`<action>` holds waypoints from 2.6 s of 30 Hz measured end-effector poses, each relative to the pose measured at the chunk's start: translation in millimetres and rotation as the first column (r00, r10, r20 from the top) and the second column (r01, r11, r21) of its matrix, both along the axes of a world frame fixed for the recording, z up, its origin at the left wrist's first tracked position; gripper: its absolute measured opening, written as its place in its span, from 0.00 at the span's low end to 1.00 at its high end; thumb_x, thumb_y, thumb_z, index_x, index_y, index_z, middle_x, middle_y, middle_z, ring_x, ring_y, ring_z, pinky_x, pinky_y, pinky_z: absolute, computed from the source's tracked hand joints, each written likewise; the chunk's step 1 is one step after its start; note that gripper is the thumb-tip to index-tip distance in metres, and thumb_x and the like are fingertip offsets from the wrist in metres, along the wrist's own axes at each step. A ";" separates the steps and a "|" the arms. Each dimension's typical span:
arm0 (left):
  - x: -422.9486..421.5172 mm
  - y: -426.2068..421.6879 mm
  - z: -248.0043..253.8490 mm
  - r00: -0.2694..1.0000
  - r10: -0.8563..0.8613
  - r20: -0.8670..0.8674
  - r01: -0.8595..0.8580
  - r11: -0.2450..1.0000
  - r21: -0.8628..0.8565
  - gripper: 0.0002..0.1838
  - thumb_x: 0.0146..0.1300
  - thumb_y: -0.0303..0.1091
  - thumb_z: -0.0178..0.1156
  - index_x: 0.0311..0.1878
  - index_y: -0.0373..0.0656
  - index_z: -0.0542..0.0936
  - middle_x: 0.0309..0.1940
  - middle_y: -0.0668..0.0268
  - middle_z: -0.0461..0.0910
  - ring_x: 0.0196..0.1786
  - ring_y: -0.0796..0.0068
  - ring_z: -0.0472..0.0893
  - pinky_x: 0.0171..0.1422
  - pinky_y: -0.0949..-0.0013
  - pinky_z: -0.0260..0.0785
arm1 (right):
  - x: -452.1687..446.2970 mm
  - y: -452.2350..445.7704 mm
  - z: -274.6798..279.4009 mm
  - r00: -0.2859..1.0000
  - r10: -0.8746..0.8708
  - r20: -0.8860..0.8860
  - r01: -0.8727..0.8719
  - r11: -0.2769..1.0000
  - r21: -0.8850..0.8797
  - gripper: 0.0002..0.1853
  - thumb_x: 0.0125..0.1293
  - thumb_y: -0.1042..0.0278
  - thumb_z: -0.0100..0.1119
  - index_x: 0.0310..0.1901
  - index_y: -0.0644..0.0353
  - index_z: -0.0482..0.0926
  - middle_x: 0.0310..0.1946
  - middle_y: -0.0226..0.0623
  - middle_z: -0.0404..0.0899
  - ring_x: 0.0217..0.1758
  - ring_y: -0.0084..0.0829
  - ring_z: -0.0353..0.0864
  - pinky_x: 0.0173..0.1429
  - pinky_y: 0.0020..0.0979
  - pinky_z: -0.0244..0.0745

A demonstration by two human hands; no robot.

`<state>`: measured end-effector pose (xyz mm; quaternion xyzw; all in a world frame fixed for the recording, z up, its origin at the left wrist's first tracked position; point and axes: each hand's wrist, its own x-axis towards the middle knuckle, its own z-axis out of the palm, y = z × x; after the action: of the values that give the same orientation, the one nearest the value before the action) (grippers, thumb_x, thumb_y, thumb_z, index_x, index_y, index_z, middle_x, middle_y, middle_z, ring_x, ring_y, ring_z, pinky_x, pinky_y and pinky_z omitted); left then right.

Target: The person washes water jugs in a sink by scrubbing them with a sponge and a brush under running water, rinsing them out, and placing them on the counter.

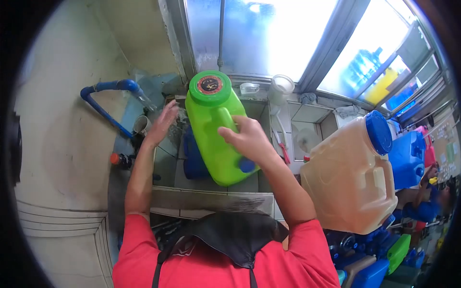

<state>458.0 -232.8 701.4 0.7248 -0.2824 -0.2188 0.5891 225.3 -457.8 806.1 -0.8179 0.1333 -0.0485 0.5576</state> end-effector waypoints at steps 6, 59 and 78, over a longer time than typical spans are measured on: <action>-51.4 -26.6 103.6 0.874 0.004 0.486 -0.161 0.946 0.282 0.33 0.71 0.57 0.55 0.66 0.39 0.70 0.52 0.53 0.78 0.54 0.65 0.78 0.60 0.63 0.70 | 54.4 34.2 -31.7 0.997 -0.050 0.057 0.017 0.884 0.468 0.23 0.66 0.67 0.62 0.60 0.66 0.74 0.44 0.41 0.83 0.42 0.28 0.82 0.44 0.30 0.77; -4.2 -10.5 97.8 0.604 -0.173 0.778 -0.259 0.881 0.397 0.53 0.46 0.62 0.73 0.72 0.43 0.66 0.65 0.49 0.69 0.69 0.49 0.68 0.73 0.54 0.61 | 95.9 16.4 -5.5 0.922 0.347 -0.171 -0.386 0.862 -0.329 0.25 0.60 0.43 0.62 0.36 0.63 0.86 0.27 0.39 0.86 0.37 0.35 0.87 0.48 0.37 0.79; 28.0 2.1 120.7 0.759 -0.102 0.643 -0.466 0.604 0.646 0.37 0.63 0.68 0.54 0.59 0.43 0.77 0.46 0.47 0.82 0.55 0.51 0.81 0.62 0.55 0.72 | 113.6 42.4 -7.2 0.881 0.418 -0.224 -0.474 0.795 -0.379 0.22 0.58 0.45 0.60 0.36 0.59 0.86 0.26 0.35 0.85 0.38 0.34 0.86 0.50 0.38 0.78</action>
<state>486.1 -230.6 822.0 0.9606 -0.2556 -0.0008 0.1088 339.0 -415.4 798.9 -0.9283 -0.0414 0.1095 0.3529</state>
